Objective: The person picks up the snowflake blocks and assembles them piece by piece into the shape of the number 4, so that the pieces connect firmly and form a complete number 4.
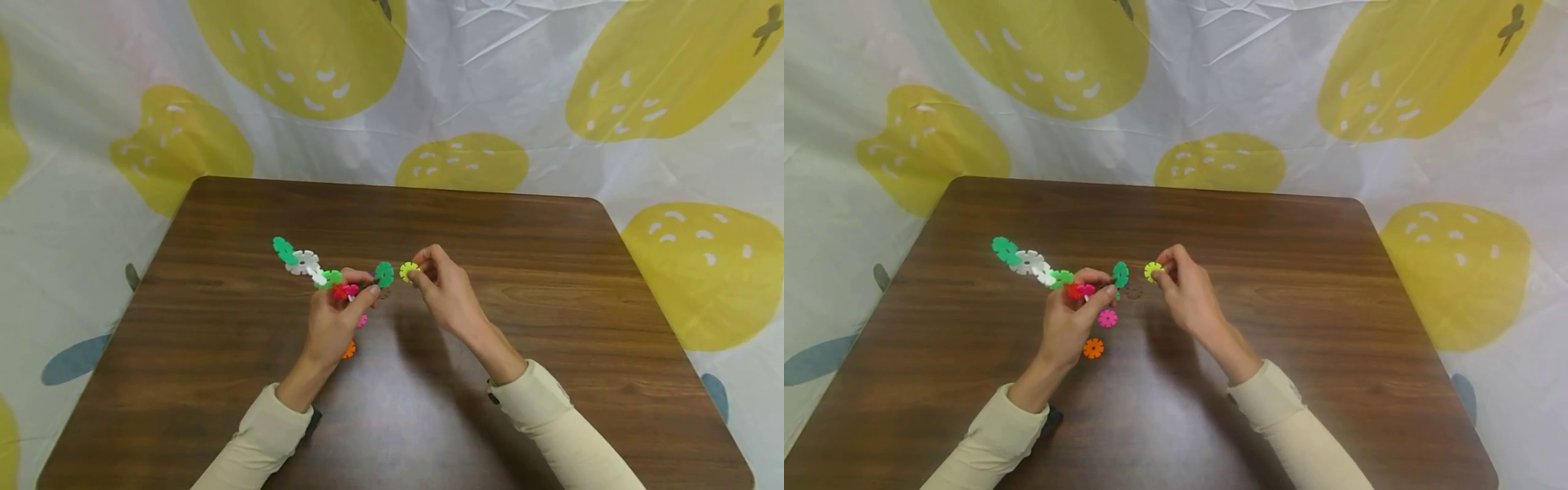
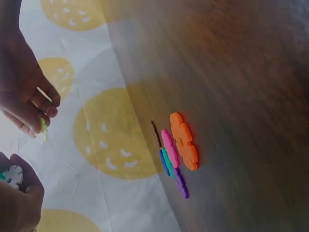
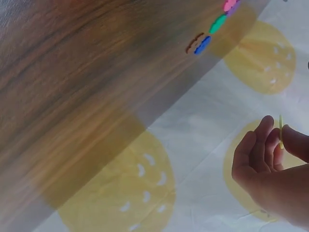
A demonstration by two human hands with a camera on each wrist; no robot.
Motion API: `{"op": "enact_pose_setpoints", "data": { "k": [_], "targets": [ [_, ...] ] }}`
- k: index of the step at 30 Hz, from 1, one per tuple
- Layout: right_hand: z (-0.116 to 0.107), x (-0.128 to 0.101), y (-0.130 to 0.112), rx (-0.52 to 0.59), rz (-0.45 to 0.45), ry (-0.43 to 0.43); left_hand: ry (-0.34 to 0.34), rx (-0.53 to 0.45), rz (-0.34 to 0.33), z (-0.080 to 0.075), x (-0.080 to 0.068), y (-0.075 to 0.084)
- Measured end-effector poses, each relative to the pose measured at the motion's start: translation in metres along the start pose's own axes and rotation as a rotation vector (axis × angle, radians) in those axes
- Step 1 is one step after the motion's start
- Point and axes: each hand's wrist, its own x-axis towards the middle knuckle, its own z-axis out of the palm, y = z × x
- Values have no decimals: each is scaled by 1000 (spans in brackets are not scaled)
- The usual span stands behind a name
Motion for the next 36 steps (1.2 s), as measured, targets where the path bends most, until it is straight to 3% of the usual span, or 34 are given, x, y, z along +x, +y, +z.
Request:
{"op": "enact_pose_setpoints", "data": {
  "k": [8,22,28,36],
  "targets": [
    [-1,-6,-9,-21,-77,35,3,23,13,0,0,1],
    [-6,-12,-21,-20,-114,83,0,7,34,1,1,-1],
    [-8,-14,-23,-28,-157,137,4,4,27,2,1,-2],
    [-10,-17,-28,-34,-277,249,8,25,2,4,1,-2]
  ]
}}
